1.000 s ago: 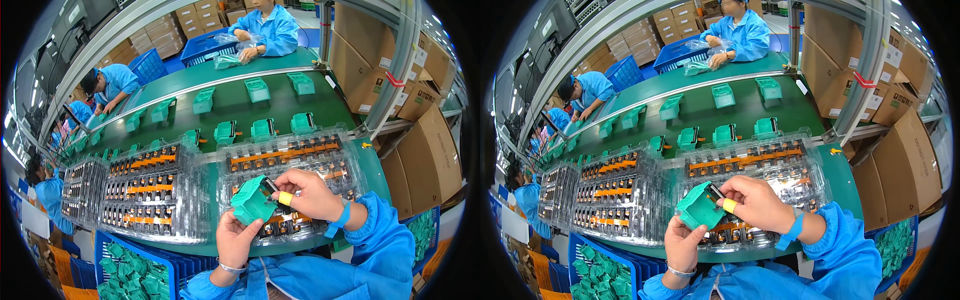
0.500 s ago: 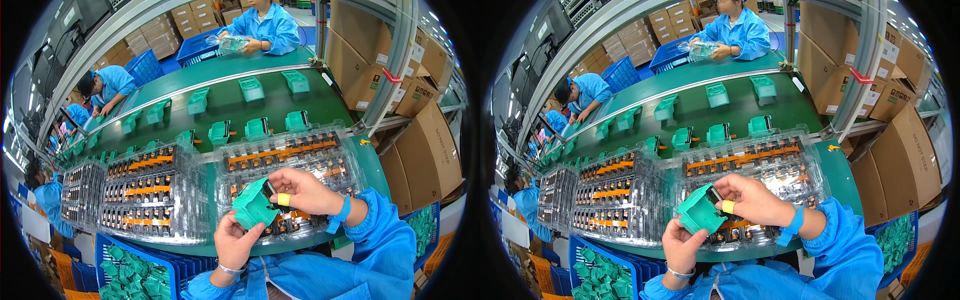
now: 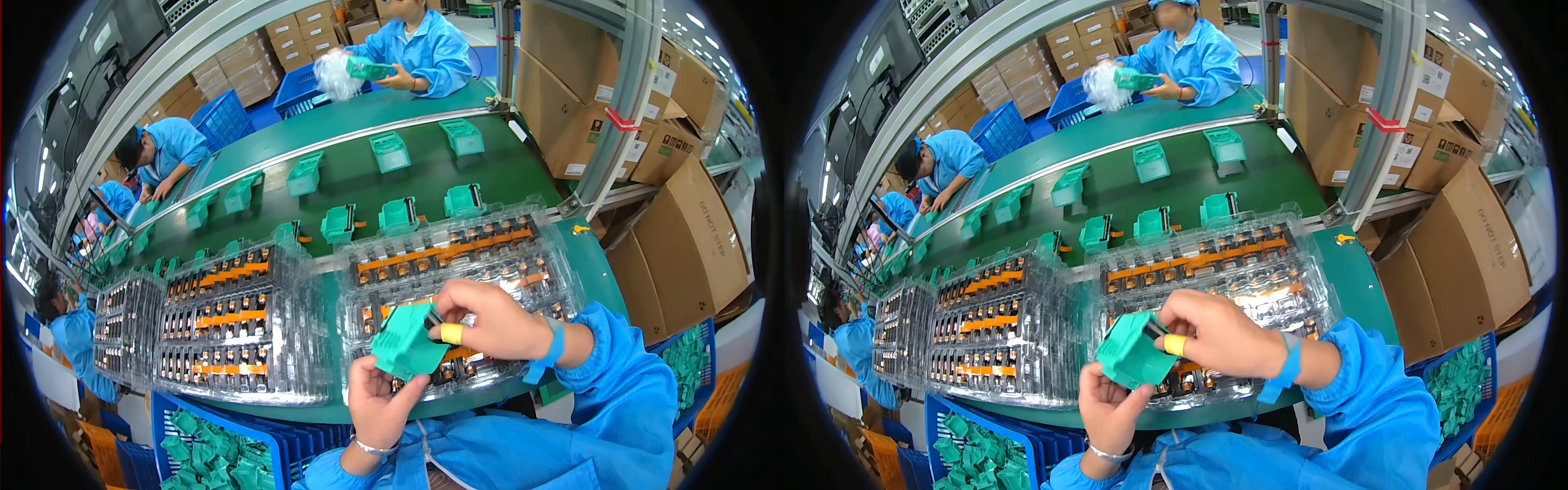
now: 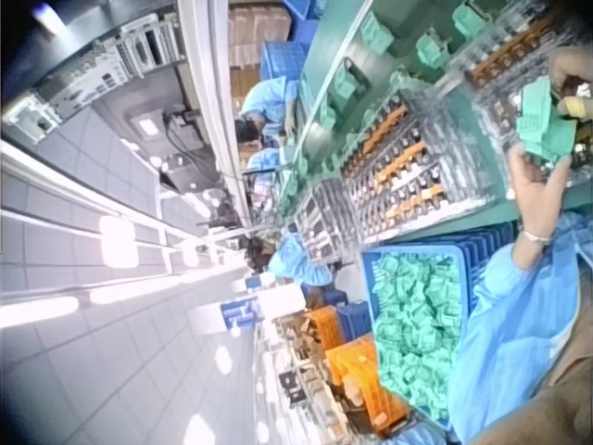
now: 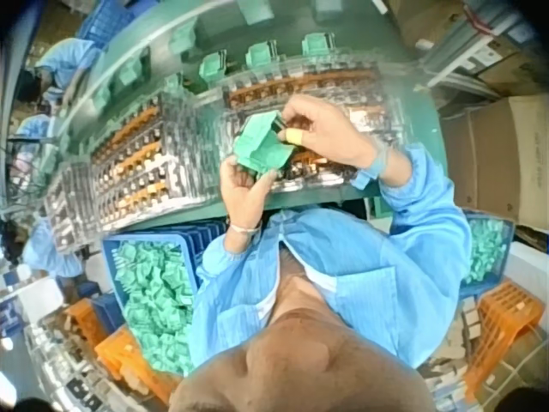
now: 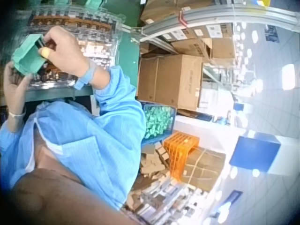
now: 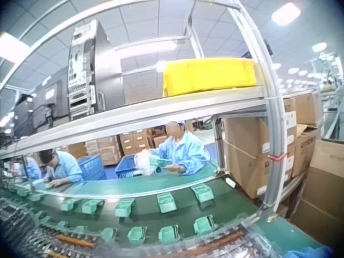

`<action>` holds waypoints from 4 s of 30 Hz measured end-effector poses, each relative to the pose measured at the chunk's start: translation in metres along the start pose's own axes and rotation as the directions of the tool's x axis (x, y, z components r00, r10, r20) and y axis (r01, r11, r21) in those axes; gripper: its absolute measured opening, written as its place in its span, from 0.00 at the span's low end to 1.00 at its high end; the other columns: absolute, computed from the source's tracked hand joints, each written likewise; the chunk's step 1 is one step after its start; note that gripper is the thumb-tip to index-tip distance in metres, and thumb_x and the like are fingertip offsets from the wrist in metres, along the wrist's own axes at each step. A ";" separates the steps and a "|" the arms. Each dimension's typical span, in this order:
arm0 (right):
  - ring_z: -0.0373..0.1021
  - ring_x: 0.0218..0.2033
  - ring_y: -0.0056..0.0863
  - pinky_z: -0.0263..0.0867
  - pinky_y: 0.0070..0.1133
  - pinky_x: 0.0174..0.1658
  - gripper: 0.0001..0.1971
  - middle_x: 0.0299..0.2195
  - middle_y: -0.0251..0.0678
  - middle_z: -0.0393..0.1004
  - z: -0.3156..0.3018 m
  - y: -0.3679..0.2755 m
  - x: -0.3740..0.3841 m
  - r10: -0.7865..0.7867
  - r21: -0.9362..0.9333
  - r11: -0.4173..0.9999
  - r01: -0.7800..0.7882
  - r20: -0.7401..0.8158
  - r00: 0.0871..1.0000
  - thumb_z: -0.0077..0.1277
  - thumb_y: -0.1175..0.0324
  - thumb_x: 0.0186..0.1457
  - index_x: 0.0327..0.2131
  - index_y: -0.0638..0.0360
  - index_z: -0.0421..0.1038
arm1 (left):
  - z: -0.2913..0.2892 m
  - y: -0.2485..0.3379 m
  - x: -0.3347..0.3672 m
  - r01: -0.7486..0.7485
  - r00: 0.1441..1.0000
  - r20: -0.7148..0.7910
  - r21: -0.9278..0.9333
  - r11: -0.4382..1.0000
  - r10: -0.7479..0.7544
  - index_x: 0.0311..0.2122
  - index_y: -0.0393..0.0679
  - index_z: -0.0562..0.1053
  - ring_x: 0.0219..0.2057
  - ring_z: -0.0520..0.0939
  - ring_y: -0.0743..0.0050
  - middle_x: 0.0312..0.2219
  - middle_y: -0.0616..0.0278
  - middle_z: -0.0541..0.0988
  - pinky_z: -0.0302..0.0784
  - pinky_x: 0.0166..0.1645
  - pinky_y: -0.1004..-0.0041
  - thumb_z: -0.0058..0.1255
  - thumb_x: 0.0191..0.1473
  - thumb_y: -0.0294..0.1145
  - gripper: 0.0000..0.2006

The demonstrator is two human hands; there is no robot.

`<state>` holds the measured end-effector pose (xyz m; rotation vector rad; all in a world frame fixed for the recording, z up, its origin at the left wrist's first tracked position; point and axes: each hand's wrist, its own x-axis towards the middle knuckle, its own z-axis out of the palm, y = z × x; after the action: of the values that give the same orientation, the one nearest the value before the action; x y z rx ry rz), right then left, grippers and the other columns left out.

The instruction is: The person assembles electronic components into a green plastic housing by hand.

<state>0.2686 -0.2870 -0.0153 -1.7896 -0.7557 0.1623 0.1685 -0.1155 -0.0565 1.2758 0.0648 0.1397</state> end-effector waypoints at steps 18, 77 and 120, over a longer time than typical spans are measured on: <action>0.66 0.24 0.29 0.66 0.25 0.27 0.10 0.21 0.40 0.68 -0.212 0.105 0.052 0.148 -0.270 0.866 -0.421 -0.666 0.731 0.58 0.74 0.42 0.25 0.67 0.67 | -0.064 0.016 -0.041 -0.313 0.876 -0.224 0.409 0.857 0.427 0.46 0.34 0.62 0.41 0.75 0.66 0.39 0.50 0.73 0.72 0.47 0.70 0.46 0.49 0.15 0.17; 0.66 0.20 0.23 0.63 0.17 0.22 0.09 0.22 0.35 0.69 0.032 -0.021 0.025 0.303 0.281 0.907 -0.313 0.080 0.950 0.45 0.69 0.52 0.32 0.53 0.54 | -0.472 0.120 -0.333 0.853 0.506 -0.777 0.390 -0.346 0.373 0.55 0.53 0.58 0.48 0.68 0.59 0.45 0.57 0.68 0.62 0.52 0.60 0.63 0.30 0.36 0.41; 0.65 0.22 0.18 0.61 0.16 0.23 0.08 0.23 0.33 0.68 0.016 0.004 0.013 -0.101 0.025 0.994 0.107 -0.164 0.981 0.57 0.75 0.44 0.30 0.64 0.70 | -0.026 0.015 0.028 0.055 0.997 0.048 0.034 0.998 -0.057 0.58 0.37 0.47 0.52 0.64 0.66 0.52 0.53 0.59 0.65 0.53 0.69 0.51 0.47 0.17 0.35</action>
<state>0.2729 -0.2674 -0.0216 -1.7038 -0.7225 -0.0400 0.1914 -0.0822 -0.0486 1.3079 0.0613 0.0594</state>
